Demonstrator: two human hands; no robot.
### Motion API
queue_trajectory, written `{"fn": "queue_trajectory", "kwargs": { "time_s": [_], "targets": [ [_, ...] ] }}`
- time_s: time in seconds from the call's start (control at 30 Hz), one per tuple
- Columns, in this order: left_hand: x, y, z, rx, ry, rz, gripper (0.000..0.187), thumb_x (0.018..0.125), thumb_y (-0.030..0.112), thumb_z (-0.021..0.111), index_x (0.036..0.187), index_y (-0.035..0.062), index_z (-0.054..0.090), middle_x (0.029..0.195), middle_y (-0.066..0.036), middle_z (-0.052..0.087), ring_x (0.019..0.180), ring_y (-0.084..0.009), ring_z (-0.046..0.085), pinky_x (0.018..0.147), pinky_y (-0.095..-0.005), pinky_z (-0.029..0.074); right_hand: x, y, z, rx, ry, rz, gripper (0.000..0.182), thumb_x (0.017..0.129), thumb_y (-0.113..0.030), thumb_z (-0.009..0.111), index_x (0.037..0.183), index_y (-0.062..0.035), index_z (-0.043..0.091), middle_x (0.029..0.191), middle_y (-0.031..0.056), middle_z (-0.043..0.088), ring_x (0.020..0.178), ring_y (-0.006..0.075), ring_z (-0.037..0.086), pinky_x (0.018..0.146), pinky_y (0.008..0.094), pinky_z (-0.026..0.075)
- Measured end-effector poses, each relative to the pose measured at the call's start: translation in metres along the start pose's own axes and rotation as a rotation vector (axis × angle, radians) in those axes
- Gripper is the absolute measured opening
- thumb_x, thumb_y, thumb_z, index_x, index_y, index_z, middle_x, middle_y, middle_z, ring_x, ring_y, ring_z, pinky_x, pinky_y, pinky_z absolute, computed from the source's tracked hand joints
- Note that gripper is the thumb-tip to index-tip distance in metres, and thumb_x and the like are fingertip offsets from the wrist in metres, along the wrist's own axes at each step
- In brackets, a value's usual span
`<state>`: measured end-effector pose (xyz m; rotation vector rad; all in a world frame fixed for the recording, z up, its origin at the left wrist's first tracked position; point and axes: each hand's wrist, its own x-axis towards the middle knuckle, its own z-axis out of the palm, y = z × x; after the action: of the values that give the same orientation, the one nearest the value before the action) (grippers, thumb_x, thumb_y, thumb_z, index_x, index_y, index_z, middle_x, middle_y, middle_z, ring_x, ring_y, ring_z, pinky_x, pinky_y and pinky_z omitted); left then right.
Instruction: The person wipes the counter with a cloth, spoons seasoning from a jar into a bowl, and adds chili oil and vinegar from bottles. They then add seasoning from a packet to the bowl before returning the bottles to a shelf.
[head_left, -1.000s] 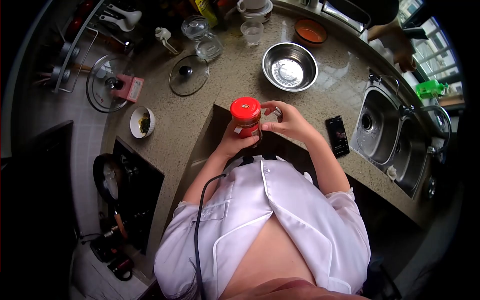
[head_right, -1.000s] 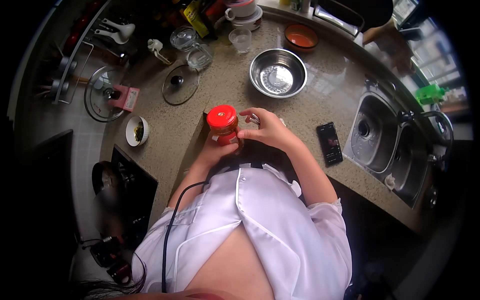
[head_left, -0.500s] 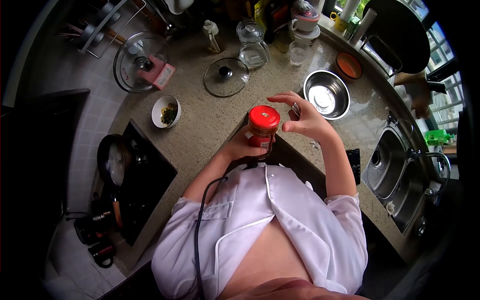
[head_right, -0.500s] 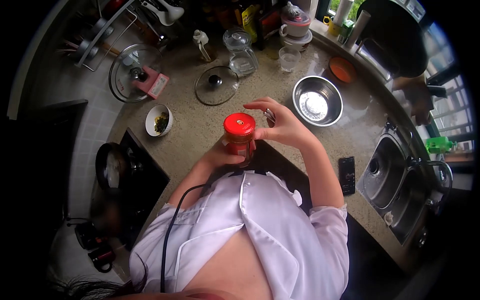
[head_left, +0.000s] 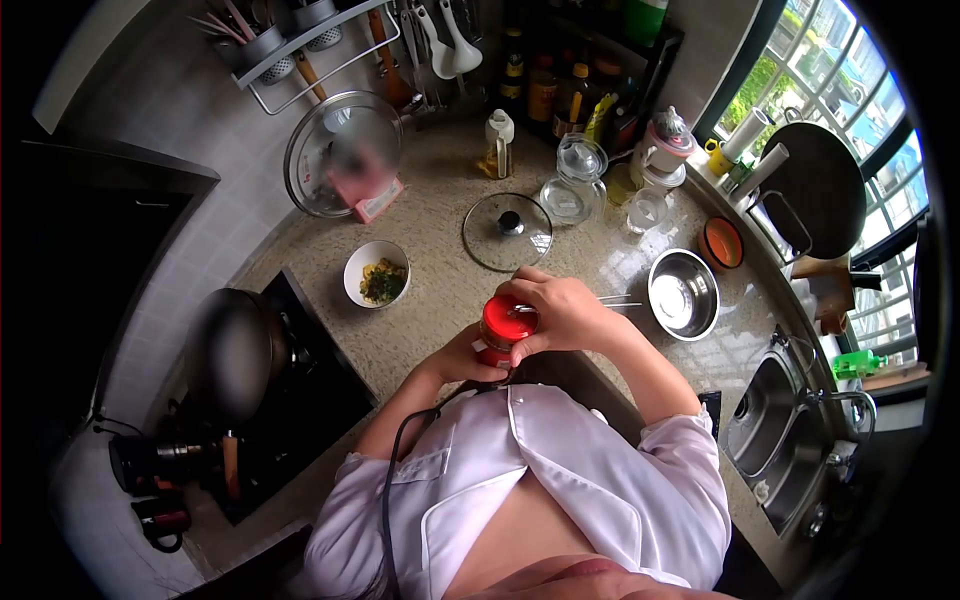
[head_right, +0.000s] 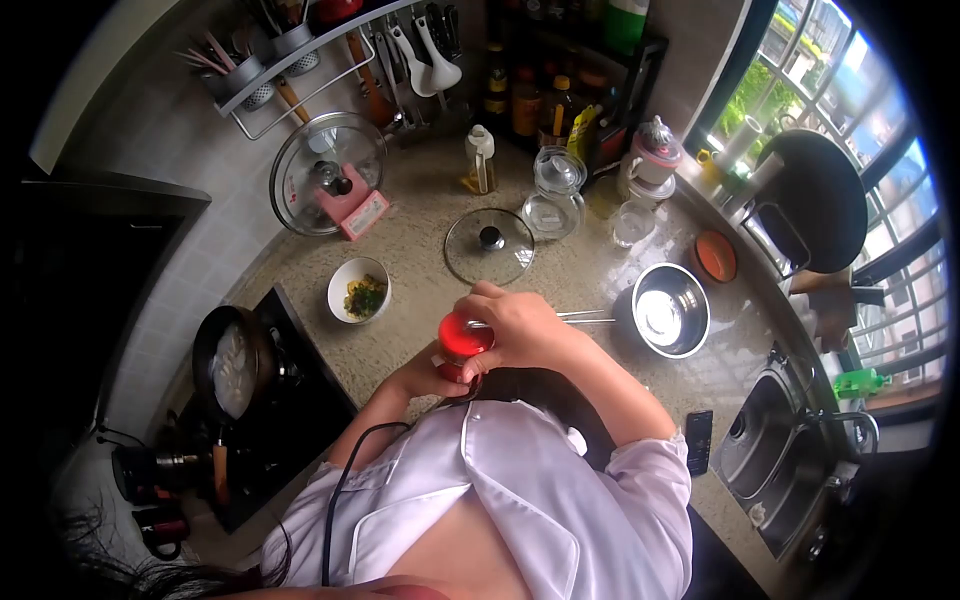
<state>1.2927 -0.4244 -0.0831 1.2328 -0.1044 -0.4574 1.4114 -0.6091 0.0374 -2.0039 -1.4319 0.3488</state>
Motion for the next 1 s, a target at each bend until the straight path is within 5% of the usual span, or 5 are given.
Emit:
{"fn": "queue_trajectory", "kwargs": {
  "time_s": [0.5,0.67,0.7,0.8,1.0],
  "targets": [
    [0.001,0.018,-0.013,0.234,0.417,0.223,0.064,0.068,0.012,0.079,0.124,0.0057,0.05,0.115,-0.004,0.058,0.108,-0.0159,0.056,0.092,-0.033,0.046,0.074,0.013,0.0,0.031,-0.118,-0.123,0.072,0.059,-0.06,0.078,0.106,-0.0092,0.058,0.095,0.0104,0.056,0.083,0.035,0.061,0.068,0.0437,0.049],
    [0.034,0.042,-0.025,0.205,0.45,0.373,0.103,0.064,0.016,0.083,0.147,0.0092,0.023,0.135,-0.009,0.044,0.123,-0.0204,0.045,0.101,-0.0356,0.039,0.095,0.023,-0.043,-0.001,-0.073,-0.076,0.07,0.062,-0.05,0.082,0.106,-0.0019,0.058,0.097,0.0145,0.057,0.084,0.0352,0.062,0.073,0.042,0.051],
    [0.041,0.053,-0.029,0.456,0.528,0.495,0.11,0.064,0.019,0.086,0.149,0.011,0.017,0.134,-0.009,0.043,0.121,-0.0207,0.046,0.098,-0.0355,0.041,0.099,0.024,-0.056,-0.041,-0.033,-0.047,0.066,0.064,-0.047,0.082,0.104,-0.0002,0.058,0.096,0.0162,0.057,0.084,0.0346,0.062,0.073,0.041,0.052],
    [0.053,0.028,-0.052,0.34,0.606,0.532,0.098,0.072,0.018,0.082,0.148,0.0109,0.021,0.129,-0.009,0.046,0.114,-0.0178,0.049,0.093,-0.0319,0.043,0.114,0.043,-0.104,-0.178,0.119,-0.053,0.065,0.065,-0.05,0.079,0.104,-0.0013,0.06,0.096,0.0166,0.058,0.086,0.0335,0.063,0.075,0.0413,0.052],
    [0.032,0.004,-0.063,0.158,0.552,0.193,0.04,0.089,0.002,0.061,0.128,0.0018,0.05,0.108,-0.006,0.058,0.103,-0.0117,0.056,0.09,-0.0245,0.045,0.159,0.09,-0.222,-0.542,0.43,0.198,0.068,0.065,-0.061,0.075,0.099,-0.0033,0.063,0.097,0.016,0.062,0.092,0.0323,0.063,0.078,0.0415,0.051]
  ]
}}
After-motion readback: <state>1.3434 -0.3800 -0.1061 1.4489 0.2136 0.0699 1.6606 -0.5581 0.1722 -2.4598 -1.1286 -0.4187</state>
